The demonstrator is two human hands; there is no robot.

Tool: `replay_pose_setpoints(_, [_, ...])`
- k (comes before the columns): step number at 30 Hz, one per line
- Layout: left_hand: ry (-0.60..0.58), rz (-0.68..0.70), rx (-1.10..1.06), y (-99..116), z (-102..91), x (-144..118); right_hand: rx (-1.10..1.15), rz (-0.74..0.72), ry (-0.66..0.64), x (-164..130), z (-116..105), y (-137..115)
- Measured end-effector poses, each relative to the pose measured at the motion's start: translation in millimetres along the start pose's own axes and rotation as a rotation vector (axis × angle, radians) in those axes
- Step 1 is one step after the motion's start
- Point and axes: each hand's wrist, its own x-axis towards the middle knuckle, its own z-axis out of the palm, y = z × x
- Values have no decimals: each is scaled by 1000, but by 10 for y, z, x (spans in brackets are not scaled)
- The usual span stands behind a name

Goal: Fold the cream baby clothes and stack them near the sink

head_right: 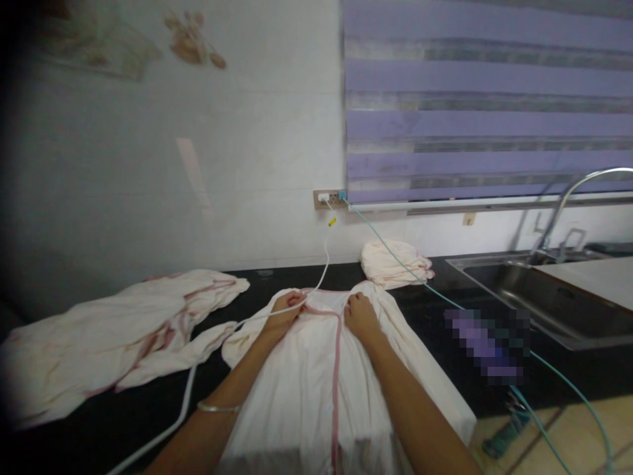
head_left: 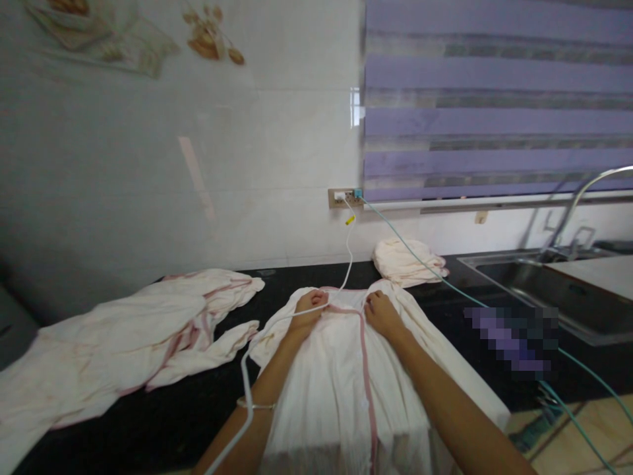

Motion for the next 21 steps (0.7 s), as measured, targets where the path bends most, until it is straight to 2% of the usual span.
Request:
replay_pose_setpoints(2, [-89, 30, 2, -1, 19, -39, 5, 4, -5, 4, 5, -7])
replay_pose_setpoints(5, [-332, 197, 191, -29, 36, -132, 36, 27, 22, 0, -7, -39])
replay_pose_setpoints(7, [-469, 337, 407, -64, 58, -186, 95, 28, 111, -19, -47, -97])
replay_pose_setpoints(9, [-522, 425, 567, -95, 91, -220, 198, -47, 209, -59, -110, -199])
replay_pose_setpoints(11, [-508, 423, 655, -112, 121, -237, 312, -193, 229, -117, -174, -339])
replay_pose_setpoints(14, [-480, 299, 720, -109, 138, -250, 416, -422, 102, -202, -212, -536])
replay_pose_setpoints(16, [-464, 266, 703, -95, 128, -251, 443, -501, 27, -225, -180, -592])
replay_pose_setpoints(18, [-427, 318, 620, -80, 111, -238, 439, -488, 6, -214, -113, -564])
replay_pose_setpoints(21, [-328, 342, 485, -62, 72, -196, 328, -369, -36, -164, -9, -432])
